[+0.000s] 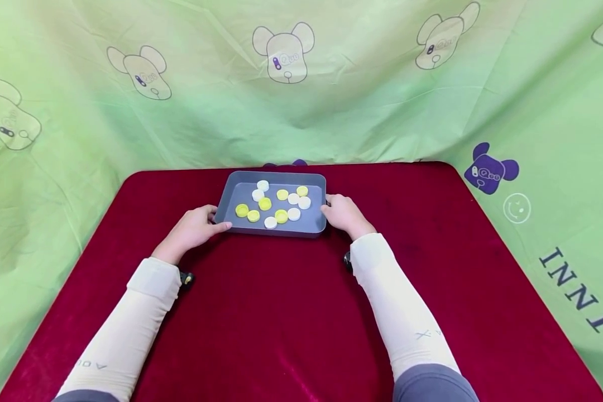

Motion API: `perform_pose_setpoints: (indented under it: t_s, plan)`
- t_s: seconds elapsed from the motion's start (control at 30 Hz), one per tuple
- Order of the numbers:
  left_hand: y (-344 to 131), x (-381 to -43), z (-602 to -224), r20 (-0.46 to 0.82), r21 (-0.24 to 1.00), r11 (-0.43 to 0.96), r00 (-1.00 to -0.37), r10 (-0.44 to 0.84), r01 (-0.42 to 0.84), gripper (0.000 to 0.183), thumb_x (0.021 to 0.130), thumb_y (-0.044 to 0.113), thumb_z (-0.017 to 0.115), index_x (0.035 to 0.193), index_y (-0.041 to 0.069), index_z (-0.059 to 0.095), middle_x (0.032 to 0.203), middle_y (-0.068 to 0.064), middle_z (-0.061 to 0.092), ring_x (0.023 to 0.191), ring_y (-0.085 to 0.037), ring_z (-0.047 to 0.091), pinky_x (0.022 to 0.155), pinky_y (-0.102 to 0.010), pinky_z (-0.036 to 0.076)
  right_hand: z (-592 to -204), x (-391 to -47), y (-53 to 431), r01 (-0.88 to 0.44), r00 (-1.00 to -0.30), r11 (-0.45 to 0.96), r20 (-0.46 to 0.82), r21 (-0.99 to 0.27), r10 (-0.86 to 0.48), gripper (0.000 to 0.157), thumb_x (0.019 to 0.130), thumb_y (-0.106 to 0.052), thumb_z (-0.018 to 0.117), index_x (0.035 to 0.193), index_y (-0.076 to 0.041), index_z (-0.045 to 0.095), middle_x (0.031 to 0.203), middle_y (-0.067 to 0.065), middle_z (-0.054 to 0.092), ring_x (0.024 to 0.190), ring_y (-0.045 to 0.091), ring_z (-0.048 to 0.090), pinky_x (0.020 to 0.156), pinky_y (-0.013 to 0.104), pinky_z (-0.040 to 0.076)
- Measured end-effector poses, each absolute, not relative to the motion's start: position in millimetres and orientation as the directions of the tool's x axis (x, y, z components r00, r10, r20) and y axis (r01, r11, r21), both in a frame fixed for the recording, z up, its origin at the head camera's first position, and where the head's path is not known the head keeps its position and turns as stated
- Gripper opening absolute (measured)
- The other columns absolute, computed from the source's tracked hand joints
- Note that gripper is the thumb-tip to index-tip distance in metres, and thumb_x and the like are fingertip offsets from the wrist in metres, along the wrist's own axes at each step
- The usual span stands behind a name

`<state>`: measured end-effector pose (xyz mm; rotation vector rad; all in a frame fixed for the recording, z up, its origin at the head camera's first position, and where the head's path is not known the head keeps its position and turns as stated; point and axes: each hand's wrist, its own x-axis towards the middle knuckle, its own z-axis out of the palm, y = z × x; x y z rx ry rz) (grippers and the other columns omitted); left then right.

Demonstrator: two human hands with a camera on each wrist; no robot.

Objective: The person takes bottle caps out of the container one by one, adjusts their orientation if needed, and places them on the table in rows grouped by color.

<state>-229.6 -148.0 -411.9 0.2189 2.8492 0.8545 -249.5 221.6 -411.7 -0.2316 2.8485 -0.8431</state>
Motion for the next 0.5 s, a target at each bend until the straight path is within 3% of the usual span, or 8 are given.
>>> perform_pose_setpoints:
  t_s: [0.2,0.5]
  plan:
    - [-144,-229,-413,-0.087,0.54,0.833,-0.977,0.195,0.119,0.061,0.086,0.046,0.07,0.127,0.002,0.057,0.095,-0.008,0.063,0.086,-0.025,0.057,0.079,-0.04,0.047,-414,-250,226,-0.086,-0.971,0.819,-0.135,-0.567,-0.195,0.051,0.1,-0.019,0.042,0.148,-0.002,0.038,0.146,0.016,0.044,0.118,0.029,0.049,0.1,0.044,0.038]
    - [-136,-230,-413,-0.08,0.551,0.822,-0.971,0.224,0.144,0.059,0.087,0.047,0.07,0.127,0.005,0.06,0.103,-0.008,0.066,0.092,-0.026,0.058,0.085,-0.043,0.047,-413,-249,232,-0.062,-0.972,0.808,-0.148,-0.586,-0.181,0.052,0.102,-0.019,0.04,0.15,-0.002,0.033,0.149,0.017,0.039,0.126,0.031,0.044,0.105,0.046,0.035]
